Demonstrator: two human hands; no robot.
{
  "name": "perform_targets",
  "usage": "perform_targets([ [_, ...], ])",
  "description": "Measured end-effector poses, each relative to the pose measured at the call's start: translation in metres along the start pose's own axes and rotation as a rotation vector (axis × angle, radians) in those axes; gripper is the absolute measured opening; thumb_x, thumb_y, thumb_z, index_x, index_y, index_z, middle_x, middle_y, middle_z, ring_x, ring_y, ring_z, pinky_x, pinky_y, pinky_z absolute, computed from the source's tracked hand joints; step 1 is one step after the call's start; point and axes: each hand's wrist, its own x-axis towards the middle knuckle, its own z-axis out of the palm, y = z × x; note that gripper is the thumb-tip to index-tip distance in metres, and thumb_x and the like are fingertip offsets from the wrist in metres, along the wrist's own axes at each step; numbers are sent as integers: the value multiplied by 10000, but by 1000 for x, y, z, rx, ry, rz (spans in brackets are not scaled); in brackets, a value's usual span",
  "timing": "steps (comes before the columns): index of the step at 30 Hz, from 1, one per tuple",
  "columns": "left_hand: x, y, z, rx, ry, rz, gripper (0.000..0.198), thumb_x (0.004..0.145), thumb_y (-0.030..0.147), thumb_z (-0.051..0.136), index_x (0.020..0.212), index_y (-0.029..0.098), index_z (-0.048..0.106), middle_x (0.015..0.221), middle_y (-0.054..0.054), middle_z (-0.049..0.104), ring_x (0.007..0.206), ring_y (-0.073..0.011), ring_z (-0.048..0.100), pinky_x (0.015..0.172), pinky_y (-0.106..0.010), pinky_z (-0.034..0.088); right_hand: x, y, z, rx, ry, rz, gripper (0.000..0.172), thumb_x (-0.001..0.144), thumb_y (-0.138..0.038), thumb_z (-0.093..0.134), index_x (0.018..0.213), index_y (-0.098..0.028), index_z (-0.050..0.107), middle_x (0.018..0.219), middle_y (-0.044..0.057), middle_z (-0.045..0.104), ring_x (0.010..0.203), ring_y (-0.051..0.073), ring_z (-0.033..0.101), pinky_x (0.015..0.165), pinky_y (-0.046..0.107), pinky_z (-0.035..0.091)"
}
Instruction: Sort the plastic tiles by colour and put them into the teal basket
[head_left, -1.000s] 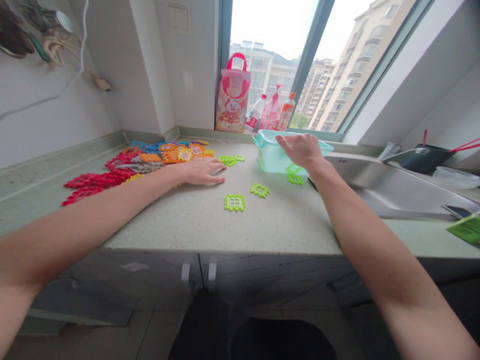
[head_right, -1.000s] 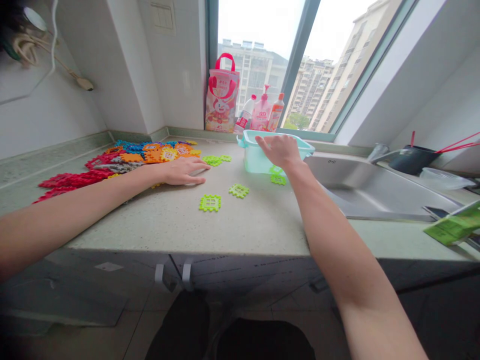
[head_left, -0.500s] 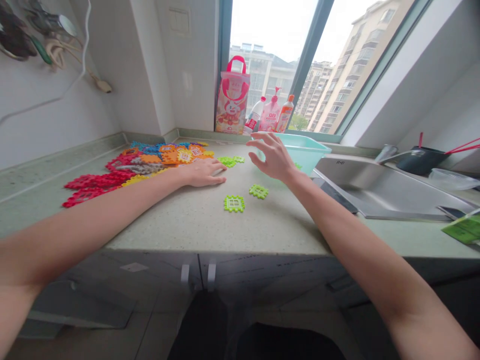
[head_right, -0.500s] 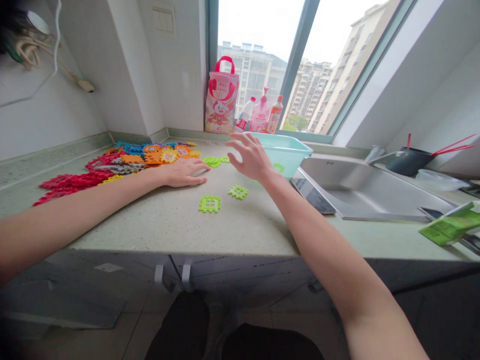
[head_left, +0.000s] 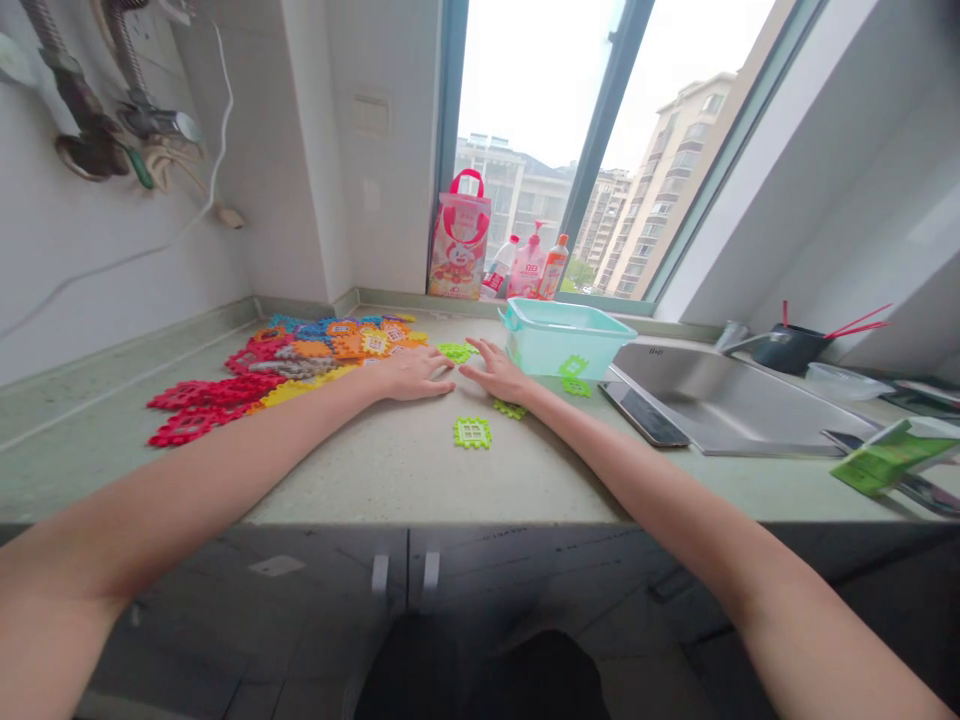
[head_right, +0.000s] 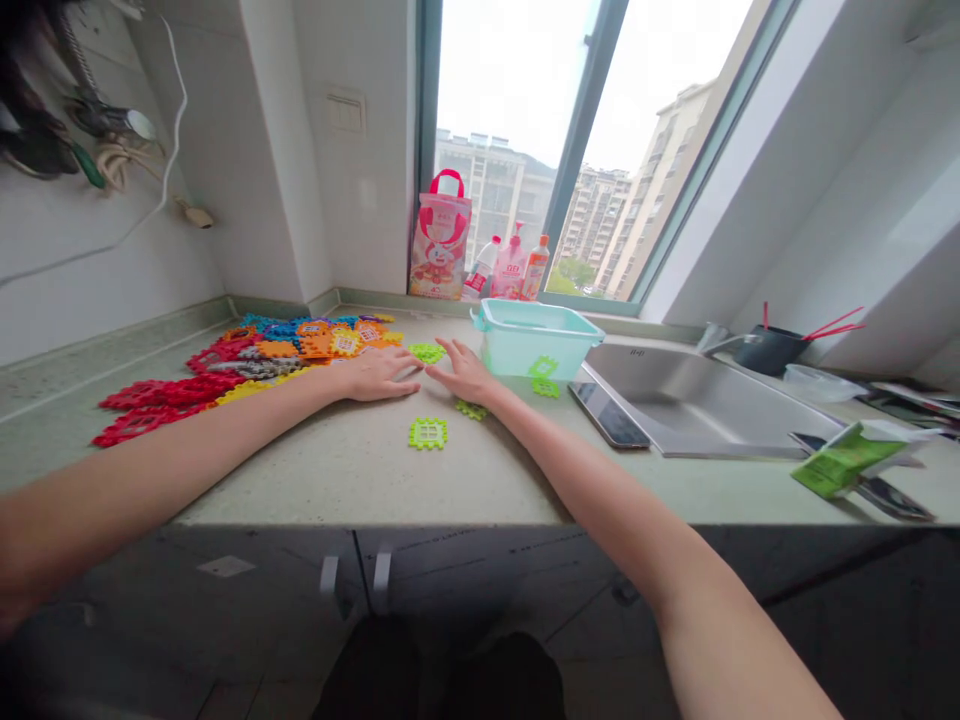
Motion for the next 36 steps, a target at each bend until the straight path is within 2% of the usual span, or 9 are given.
perform_targets([
  [5, 3, -7, 4, -36, 18, -1, 862, 1013, 768, 430, 1606, 164, 595, 1608, -212, 622, 1474, -381, 599, 1233, -481, 462, 14, 7, 3, -6, -8, 52, 956, 991, -706, 712, 1747, -191, 433, 1791, 205, 440, 1699, 332, 360, 1395, 486, 276],
  [8, 4, -11, 7, -101, 50, -26, 924, 989, 729, 514, 1714, 161, 435, 1599, -200, 646, 1474, -360, 615, 1235, -447, 472, 28, 4, 6, -73, -54, 109, 957, 1010, -679, 711, 1780, -214, 382, 1840, 205, 348, 1736, 331, 275, 1394, 509, 266],
  [11, 4, -15, 8, -110, 97, -31, 944, 989, 664, 563, 1761, 173, 328, 1581, -180, 671, 1451, -330, 642, 1238, -421, 469, 41, -3, 8, -108, -72, 139, 903, 1041, -641, 692, 1791, -249, 378, 1869, 208, 261, 1718, 378, 315, 1374, 547, 299],
  [13, 3, -18, 9, -68, 121, -38, 898, 1003, 642, 562, 1740, 169, 367, 1606, -192, 650, 1475, -332, 624, 1262, -432, 447, 47, -9, 10, -122, -89, 132, 807, 1049, -592, 699, 1750, -262, 471, 1852, 194, 318, 1682, 404, 389, 1360, 565, 325],
  [15, 3, -20, 9, -32, 126, -52, 852, 1017, 643, 552, 1710, 164, 420, 1625, -205, 631, 1499, -337, 603, 1280, -440, 431, 49, -14, 11, -134, -101, 105, 681, 1069, -518, 684, 1685, -251, 572, 1782, 169, 470, 1659, 382, 436, 1360, 543, 334],
  [19, 4, -24, 11, -4, 136, -70, 809, 1030, 611, 551, 1675, 128, 475, 1624, -225, 621, 1494, -352, 602, 1272, -452, 442, 35, -20, 10, -141, -92, 32, 560, 1088, -368, 640, 1613, -174, 640, 1635, 168, 647, 1593, 316, 533, 1345, 455, 366],
  [26, 5, -25, 10, 45, 208, 35, 610, 1029, 598, 590, 1448, 173, 717, 1381, -189, 712, 1343, -357, 665, 1196, -449, 491, -14, -20, -4, -78, -68, -96, 507, 1048, -311, 686, 1543, -202, 687, 1570, 148, 702, 1467, 298, 647, 1284, 457, 445],
  [32, 1, -8, 4, -14, 138, 150, 616, 1079, 683, 523, 1447, 217, 690, 1459, -153, 695, 1321, -313, 682, 1152, -397, 510, -25, -24, -11, 82, -98, -214, 481, 1018, -439, 733, 1424, -182, 748, 1493, 147, 753, 1384, 306, 699, 1241, 460, 486],
  [36, 0, 7, 3, -74, 81, 170, 575, 1096, 652, 522, 1431, 211, 671, 1441, -143, 716, 1308, -306, 695, 1133, -384, 522, -33, -33, -26, 176, -173, -218, 494, 1150, -544, 470, 1353, -220, 784, 1464, 95, 778, 1361, 279, 717, 1214, 447, 514],
])
